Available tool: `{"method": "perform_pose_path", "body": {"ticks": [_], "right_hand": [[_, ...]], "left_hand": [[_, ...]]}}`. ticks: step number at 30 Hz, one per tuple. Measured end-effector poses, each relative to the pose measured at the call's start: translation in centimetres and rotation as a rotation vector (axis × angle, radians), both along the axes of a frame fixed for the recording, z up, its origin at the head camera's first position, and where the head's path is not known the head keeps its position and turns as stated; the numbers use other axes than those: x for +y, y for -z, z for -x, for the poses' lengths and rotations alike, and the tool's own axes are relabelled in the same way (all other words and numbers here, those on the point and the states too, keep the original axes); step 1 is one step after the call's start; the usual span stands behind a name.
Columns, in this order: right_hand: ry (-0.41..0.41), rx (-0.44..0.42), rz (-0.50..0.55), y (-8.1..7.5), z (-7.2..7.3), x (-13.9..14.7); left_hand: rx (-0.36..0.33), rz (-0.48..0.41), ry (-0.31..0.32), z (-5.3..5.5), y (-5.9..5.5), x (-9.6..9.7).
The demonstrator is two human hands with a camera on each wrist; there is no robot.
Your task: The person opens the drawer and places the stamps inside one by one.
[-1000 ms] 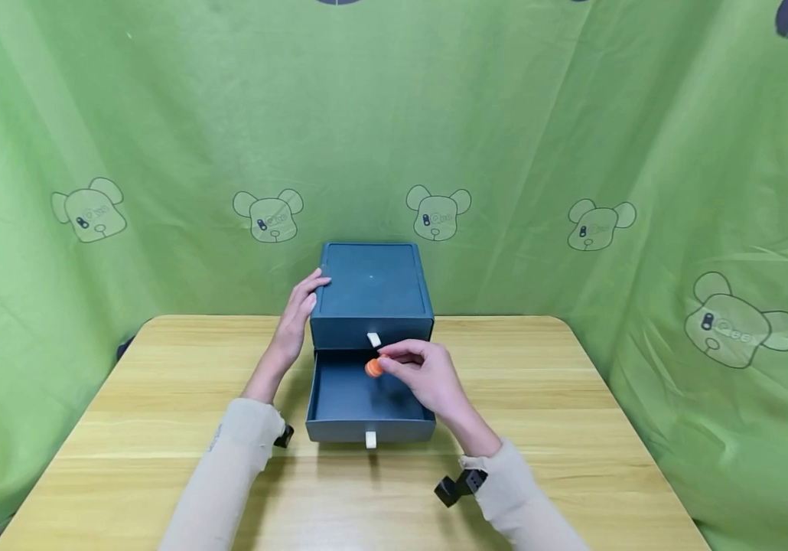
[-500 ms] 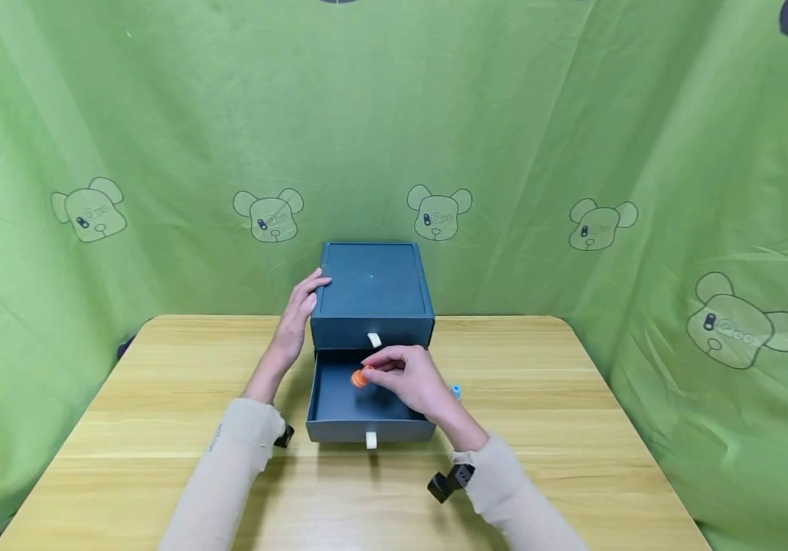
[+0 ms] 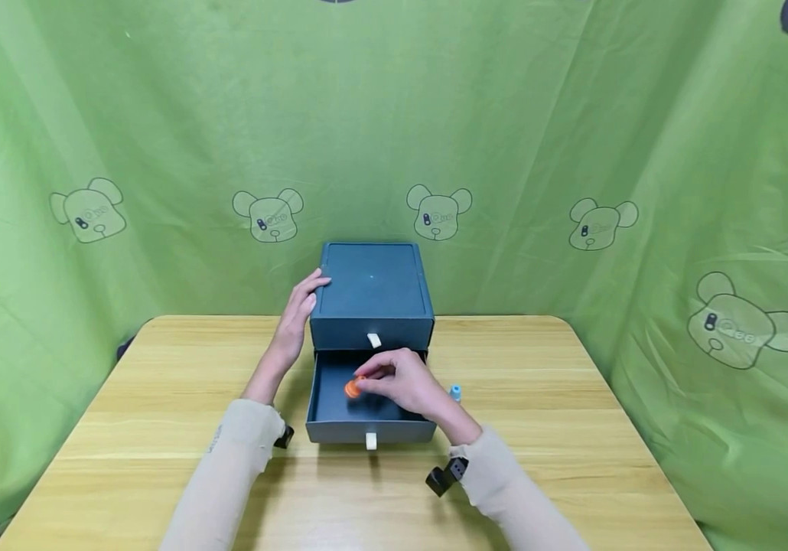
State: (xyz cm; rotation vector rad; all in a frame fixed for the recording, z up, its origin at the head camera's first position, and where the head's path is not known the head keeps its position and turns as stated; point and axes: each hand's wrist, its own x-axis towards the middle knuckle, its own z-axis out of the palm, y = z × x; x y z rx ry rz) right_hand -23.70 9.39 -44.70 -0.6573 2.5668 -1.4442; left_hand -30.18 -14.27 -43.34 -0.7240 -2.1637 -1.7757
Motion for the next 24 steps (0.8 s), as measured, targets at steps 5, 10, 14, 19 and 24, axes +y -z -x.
{"method": "perform_pose_path", "body": {"ticks": [5,10,14,19,24], "right_hand": [[-0.019,-0.001,-0.063,0.09,0.14,-0.32],[-0.05,0.008,-0.119,0.3,0.19,-0.49],[-0.063,0.022,-0.155,0.46,0.2,-0.51],[-0.076,0.035,-0.164,0.61,0.28,-0.59],[-0.076,0.036,-0.176,0.78,0.37,-0.64]], "left_hand": [[0.002,-0.003,0.0,0.05,0.08,-0.01],[0.002,-0.007,-0.002,0.13,0.27,0.0],[0.002,-0.011,0.0,0.15,0.31,0.06],[-0.001,-0.009,-0.001,0.11,0.18,0.06],[-0.004,-0.007,-0.002,0.07,0.19,0.03]]}}
